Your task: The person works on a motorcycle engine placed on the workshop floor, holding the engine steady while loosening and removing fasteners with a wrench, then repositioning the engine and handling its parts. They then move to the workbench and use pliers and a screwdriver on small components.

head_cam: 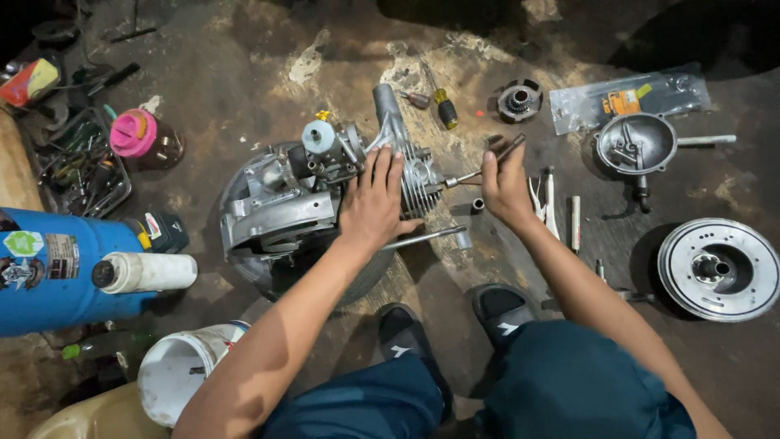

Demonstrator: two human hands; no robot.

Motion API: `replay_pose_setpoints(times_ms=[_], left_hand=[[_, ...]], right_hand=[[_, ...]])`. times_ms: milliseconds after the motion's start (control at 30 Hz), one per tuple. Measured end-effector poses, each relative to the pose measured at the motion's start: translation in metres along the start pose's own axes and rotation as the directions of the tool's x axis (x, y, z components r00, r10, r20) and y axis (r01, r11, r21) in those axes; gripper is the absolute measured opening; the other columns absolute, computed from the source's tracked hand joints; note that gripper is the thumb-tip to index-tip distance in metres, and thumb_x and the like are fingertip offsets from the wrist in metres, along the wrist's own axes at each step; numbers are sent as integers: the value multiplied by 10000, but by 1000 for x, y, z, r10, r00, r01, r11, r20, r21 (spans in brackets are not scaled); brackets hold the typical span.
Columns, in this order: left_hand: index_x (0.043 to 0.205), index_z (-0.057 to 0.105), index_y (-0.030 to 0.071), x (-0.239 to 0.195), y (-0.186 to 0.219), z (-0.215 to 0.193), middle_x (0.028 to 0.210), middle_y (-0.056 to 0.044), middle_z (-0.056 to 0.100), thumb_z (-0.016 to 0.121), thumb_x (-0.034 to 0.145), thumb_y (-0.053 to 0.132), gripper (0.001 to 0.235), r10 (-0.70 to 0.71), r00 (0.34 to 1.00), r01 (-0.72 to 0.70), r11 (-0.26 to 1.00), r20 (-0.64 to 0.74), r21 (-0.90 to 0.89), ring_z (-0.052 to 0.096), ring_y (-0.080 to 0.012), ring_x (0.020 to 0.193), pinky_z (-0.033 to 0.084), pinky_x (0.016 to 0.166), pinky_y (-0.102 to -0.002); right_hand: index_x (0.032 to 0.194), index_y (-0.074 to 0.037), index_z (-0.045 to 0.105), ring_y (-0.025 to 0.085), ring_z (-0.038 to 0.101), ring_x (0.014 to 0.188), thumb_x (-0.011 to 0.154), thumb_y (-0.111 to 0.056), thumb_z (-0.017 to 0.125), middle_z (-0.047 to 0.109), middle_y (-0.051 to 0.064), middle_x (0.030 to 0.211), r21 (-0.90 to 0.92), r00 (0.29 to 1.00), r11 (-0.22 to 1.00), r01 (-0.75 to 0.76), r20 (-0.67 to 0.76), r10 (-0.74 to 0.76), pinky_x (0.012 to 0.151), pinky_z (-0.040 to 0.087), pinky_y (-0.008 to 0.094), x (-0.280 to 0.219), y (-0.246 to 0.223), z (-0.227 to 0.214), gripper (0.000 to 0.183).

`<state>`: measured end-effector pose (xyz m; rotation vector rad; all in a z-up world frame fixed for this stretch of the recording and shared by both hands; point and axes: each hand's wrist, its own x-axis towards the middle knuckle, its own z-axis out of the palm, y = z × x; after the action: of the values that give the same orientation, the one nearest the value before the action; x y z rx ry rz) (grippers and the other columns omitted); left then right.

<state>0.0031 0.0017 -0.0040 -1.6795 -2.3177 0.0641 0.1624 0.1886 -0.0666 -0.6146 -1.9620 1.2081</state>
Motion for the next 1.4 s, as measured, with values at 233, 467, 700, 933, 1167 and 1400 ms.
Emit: replay_pose_setpoints(times_ms=[233,467,700,933,1167,1400], left_hand=[[1514,350,20,-1,-1,-2,1537,-220,377,896,539,681,1299,22,999,-22,1000,-32,14,409,-390,1446,550,912,-487],[1519,349,2,-3,-5,-8,1544,-235,374,908,522,668,1323,36,998,-37,999,-42,-32,396,-400,1456,552,913,-489],[1526,386,-90,-23,-5,-47,1581,-308,367,888,742,487,1095,206,974,-215,972,-90,-94,353,-448,1488,387,1148,-495],[1208,704,87,-58,-50,-81,1160,-96,715,667,945,332,361,366,803,-397,917,-471,35,717,-289,1028,576,814,-350],[1107,708,213,-75,-118,-156,915,63,645,649,946,387,244,243,808,-116,959,-537,259,654,-137,800,512,629,-284],[1028,735,89,-103,-111,-254,931,-48,736,689,967,143,93,23,808,49,993,-589,107,644,-238,755,509,635,-342]], right_hand=[[1198,14,393,598,630,824,1104,-193,484,627,346,874,-7,999,999,41,-13,-41,701,484,614,-4,-5,-2,245],[1223,-24,422,447,647,838,1106,-186,510,624,243,914,46,999,999,-25,-47,27,726,512,498,-11,5,-4,218],[1229,5,432,288,609,747,1117,-117,473,567,153,872,202,996,976,-83,38,76,696,513,440,-17,-5,-29,171],[1242,5,525,297,677,747,1111,-79,496,667,177,891,121,994,993,-13,106,1,697,540,428,-7,-27,-66,158],[1276,68,611,423,697,904,1097,-93,631,697,260,1011,-106,926,944,313,255,-278,799,546,512,41,-107,-119,241],[1268,-29,623,306,740,787,1070,-226,598,748,181,1014,-560,776,754,343,621,108,658,619,448,64,-287,-167,281]])
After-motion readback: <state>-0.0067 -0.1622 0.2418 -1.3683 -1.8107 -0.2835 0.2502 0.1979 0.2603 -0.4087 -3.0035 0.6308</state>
